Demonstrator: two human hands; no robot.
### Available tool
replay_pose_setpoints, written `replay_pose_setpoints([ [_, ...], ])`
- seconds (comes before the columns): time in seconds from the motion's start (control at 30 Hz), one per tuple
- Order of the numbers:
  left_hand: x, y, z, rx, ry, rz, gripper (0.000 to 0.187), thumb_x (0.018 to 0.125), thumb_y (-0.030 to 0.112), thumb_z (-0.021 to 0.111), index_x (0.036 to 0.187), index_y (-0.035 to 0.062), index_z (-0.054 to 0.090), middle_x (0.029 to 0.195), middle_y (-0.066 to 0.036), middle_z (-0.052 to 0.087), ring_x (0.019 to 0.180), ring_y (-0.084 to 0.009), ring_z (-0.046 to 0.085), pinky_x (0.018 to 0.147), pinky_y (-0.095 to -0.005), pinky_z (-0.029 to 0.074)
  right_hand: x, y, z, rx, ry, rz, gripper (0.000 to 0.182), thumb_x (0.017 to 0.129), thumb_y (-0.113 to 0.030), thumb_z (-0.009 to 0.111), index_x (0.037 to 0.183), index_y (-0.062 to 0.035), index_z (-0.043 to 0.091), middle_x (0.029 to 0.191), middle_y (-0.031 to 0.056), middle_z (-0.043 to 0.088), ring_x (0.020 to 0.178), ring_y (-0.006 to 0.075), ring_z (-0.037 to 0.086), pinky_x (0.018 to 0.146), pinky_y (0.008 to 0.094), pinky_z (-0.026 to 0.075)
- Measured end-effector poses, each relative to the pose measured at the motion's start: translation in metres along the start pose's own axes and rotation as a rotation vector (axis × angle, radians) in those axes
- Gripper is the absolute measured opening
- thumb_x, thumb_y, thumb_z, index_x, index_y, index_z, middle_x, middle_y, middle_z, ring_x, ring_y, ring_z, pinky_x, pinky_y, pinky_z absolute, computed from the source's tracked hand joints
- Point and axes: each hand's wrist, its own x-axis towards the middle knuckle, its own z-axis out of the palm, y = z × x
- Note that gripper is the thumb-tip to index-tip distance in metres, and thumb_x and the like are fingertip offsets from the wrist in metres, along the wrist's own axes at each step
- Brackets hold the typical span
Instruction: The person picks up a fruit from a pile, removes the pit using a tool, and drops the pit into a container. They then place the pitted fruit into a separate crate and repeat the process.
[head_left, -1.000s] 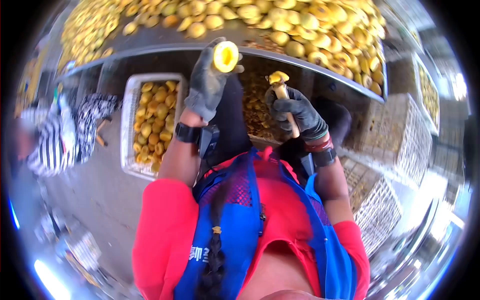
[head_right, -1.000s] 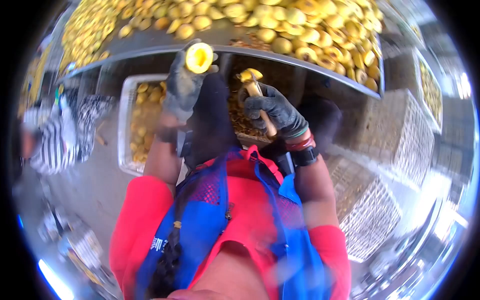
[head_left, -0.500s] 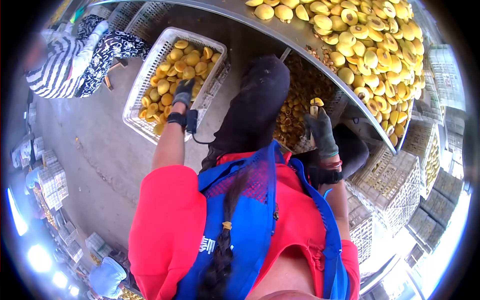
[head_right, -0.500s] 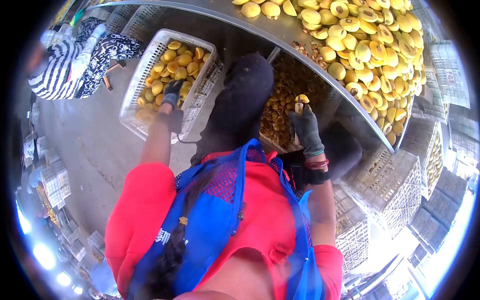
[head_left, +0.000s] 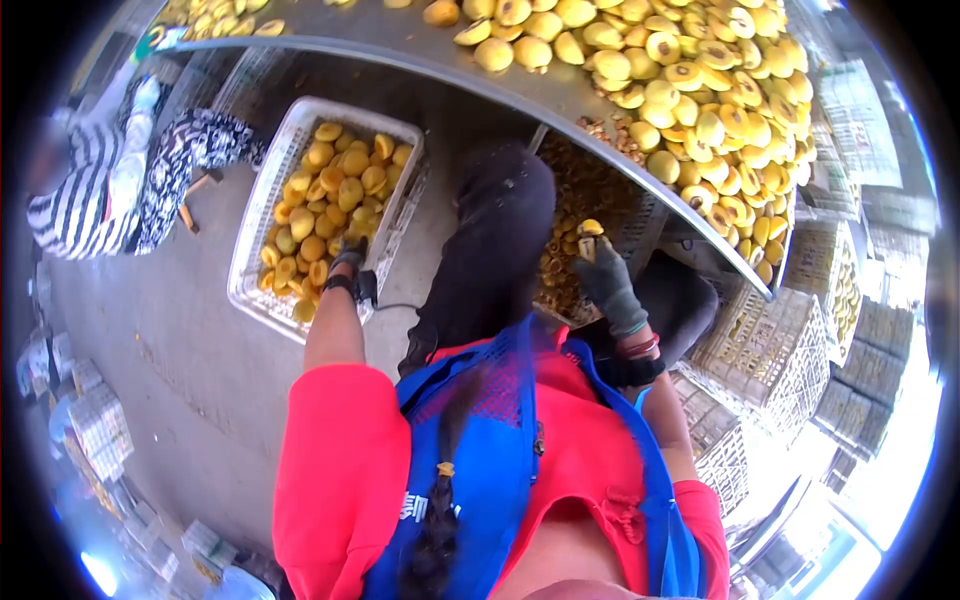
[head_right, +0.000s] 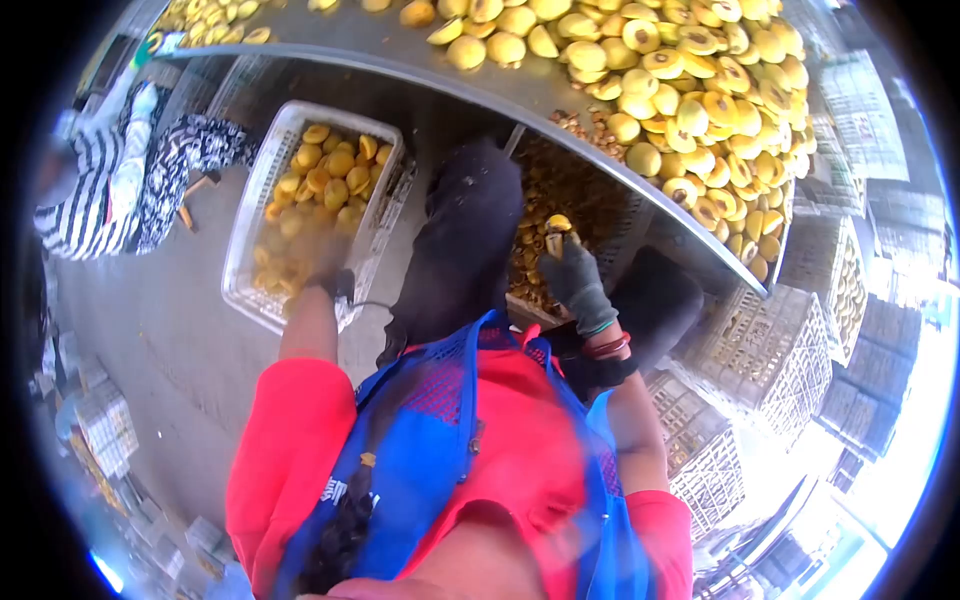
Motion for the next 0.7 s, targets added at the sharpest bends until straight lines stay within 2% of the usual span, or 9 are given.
replay_pose_setpoints([
  [0.1,0.024,0.021,0.004,-0.133,0.541,0.179,0.069,0.088,0.053,0.047,0.136,0.0049,0.040,0.134,-0.021,0.046,0.128,-0.0386,0.038,0.107,-0.0417,0.029,0.007,0.007,0.001,-0.149,0.016,-0.008,0.038,0.078,-0.024,0.064,0.104,0.0009,0.053,0.083,0.0268,0.063,0.080,0.0445,0.061,0.066,0.0496,0.049],
  [0.2,-0.026,0.097,-0.019,-0.264,0.885,0.728,0.049,0.087,0.043,0.054,0.118,0.0040,0.056,0.113,-0.020,0.060,0.109,-0.0381,0.052,0.096,-0.0439,0.039,0.005,-0.016,-0.003,-0.216,0.016,-0.041,0.038,0.079,-0.025,0.063,0.105,0.0006,0.054,0.079,0.0251,0.063,0.075,0.0440,0.061,0.065,0.0501,0.049],
  [0.27,-0.111,0.170,-0.040,-0.188,0.850,1.223,0.039,0.087,0.034,0.057,0.114,0.0050,0.058,0.113,-0.018,0.059,0.107,-0.0335,0.054,0.092,-0.0431,0.043,0.005,-0.037,-0.010,-0.244,0.027,-0.066,0.035,0.080,-0.024,0.062,0.104,0.0002,0.054,0.077,0.0242,0.063,0.073,0.0435,0.061,0.063,0.0506,0.049],
  [0.33,-0.176,0.220,-0.039,-0.032,0.625,1.473,0.035,0.087,0.029,0.058,0.114,0.0063,0.057,0.117,-0.015,0.058,0.109,-0.0312,0.055,0.092,-0.0422,0.044,0.003,-0.054,-0.016,-0.239,0.068,-0.114,0.032,0.081,-0.021,0.061,0.105,-0.0011,0.054,0.074,0.0226,0.063,0.070,0.0422,0.061,0.060,0.0512,0.048],
  [0.37,-0.196,0.241,-0.031,-0.093,0.448,1.504,0.033,0.086,0.029,0.059,0.110,0.0070,0.059,0.112,-0.014,0.061,0.105,-0.0320,0.057,0.090,-0.0420,0.045,0.002,-0.063,-0.021,-0.238,0.077,-0.128,0.032,0.081,-0.021,0.060,0.105,-0.0015,0.053,0.074,0.0226,0.063,0.070,0.0423,0.061,0.060,0.0513,0.048],
  [0.43,-0.207,0.270,-0.006,0.004,0.438,1.593,0.028,0.086,0.034,0.058,0.093,0.0070,0.064,0.091,-0.014,0.066,0.086,-0.0333,0.062,0.076,-0.0451,0.048,-0.001,-0.074,-0.030,-0.237,0.095,-0.148,0.033,0.081,-0.021,0.060,0.106,-0.0022,0.052,0.074,0.0225,0.062,0.070,0.0423,0.061,0.060,0.0514,0.048],
  [0.53,-0.203,0.296,0.014,0.204,0.256,1.488,0.029,0.087,0.036,0.057,0.087,0.0075,0.063,0.083,-0.014,0.066,0.081,-0.0335,0.063,0.072,-0.0454,0.049,-0.008,-0.068,-0.039,-0.251,0.032,-0.186,0.033,0.081,-0.021,0.061,0.106,-0.0029,0.049,0.073,0.0236,0.062,0.071,0.0431,0.060,0.060,0.0517,0.047],
  [0.63,-0.198,0.309,0.023,-0.096,0.421,1.498,0.024,0.088,0.029,0.058,0.078,0.0074,0.058,0.075,-0.013,0.063,0.076,-0.0336,0.061,0.070,-0.0452,0.049,-0.012,-0.051,-0.030,-0.207,-0.058,-0.138,0.031,0.081,-0.022,0.061,0.103,-0.0027,0.049,0.074,0.0247,0.062,0.072,0.0438,0.060,0.062,0.0523,0.047],
  [0.7,-0.193,0.314,0.020,-0.074,0.383,1.502,0.022,0.089,0.029,0.056,0.083,0.0083,0.060,0.086,-0.014,0.065,0.082,-0.0338,0.062,0.073,-0.0430,0.050,-0.014,-0.041,-0.025,-0.196,-0.085,-0.073,0.031,0.082,-0.023,0.060,0.102,-0.0022,0.049,0.075,0.0256,0.062,0.073,0.0447,0.060,0.063,0.0529,0.047],
])
